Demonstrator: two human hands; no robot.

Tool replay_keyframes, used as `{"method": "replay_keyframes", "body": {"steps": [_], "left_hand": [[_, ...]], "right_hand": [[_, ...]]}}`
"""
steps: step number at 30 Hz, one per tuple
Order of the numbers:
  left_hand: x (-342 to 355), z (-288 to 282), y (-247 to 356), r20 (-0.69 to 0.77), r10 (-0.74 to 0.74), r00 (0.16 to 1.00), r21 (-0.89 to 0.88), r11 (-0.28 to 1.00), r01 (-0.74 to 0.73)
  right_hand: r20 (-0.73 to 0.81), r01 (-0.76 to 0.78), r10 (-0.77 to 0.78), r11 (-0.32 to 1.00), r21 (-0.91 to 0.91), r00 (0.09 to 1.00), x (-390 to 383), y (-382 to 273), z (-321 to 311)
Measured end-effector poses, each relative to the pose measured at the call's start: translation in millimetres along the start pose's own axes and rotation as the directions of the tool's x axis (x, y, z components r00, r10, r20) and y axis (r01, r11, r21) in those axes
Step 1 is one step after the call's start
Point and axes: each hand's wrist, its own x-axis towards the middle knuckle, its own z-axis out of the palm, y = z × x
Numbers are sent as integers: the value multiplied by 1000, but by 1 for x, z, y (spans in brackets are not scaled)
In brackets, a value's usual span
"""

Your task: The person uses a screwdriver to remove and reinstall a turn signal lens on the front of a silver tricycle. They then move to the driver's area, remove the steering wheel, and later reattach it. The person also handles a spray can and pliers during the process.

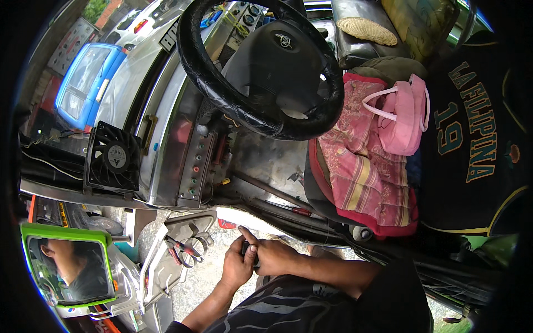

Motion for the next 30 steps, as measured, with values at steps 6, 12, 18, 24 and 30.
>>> {"method": "replay_keyframes", "body": {"steps": [6,12,18,24,30], "left_hand": [[8,6,-11,121,-107,987,-88,989,118],[2,15,-30,69,173,982,-47,984,-170],[65,9,-13,-156,84,984,-238,964,-120],[81,-3,37,-221,323,920,60,946,-318],[94,-48,96,-386,642,662,171,756,-632]], "right_hand": [[-9,46,-46,998,-35,999,2,13,0],[3,166,-166,986,-32,986,11,24,-5],[-312,279,-325,943,-182,893,75,55,-40],[-782,189,-154,981,-47,605,179,129,-84],[-848,-5,117,991,134,517,234,187,-88]]}}
